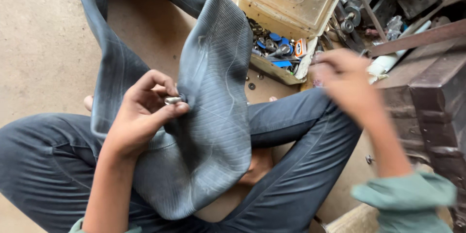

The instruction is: The person sits on the floor and repairs a large black rubber tire by inserting a metal valve stem into a hole. They use a wrench to tighten the nut securing the valve stem to the tire.

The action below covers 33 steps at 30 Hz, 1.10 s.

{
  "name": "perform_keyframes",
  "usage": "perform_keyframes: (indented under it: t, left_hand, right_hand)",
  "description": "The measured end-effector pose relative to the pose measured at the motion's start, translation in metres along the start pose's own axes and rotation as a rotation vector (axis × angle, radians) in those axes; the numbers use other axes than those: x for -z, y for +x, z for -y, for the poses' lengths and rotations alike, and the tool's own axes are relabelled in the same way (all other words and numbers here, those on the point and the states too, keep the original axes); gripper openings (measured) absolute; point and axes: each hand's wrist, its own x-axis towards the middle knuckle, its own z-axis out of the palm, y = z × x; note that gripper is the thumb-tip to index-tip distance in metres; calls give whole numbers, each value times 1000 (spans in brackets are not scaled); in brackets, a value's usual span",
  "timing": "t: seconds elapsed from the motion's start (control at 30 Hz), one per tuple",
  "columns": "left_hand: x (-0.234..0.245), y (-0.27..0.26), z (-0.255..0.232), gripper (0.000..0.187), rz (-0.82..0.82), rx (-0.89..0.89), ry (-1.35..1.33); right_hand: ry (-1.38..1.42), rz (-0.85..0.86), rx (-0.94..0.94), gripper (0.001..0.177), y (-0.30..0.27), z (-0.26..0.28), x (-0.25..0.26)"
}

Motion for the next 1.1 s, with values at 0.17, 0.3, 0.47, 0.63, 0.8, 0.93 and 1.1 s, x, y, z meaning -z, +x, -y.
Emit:
perform_keyframes:
  t: [0.17,0.3,0.47,0.63,0.8,0.93,1.1]
  left_hand:
    - [-4,-4,-3,22,166,21,-65]
    - [-3,-6,-3,25,253,36,-94]
    - [0,-10,-8,29,275,24,-63]
    - [0,-4,-5,29,308,-6,-158]
    - [9,7,-6,28,193,4,-111]
    - [19,12,-5,29,55,-12,-66]
    - [28,20,-3,29,-50,16,-91]
  right_hand:
    - [-385,533,24,26,42,33,-120]
    - [-359,486,45,36,42,-3,-150]
    - [-179,499,272,38,61,-31,-174]
    - [-308,503,20,27,64,-55,-176]
    - [-235,328,-29,27,53,-30,-162]
    - [-243,276,-175,26,48,-4,-149]
    - [-350,172,-38,23,54,-12,-152]
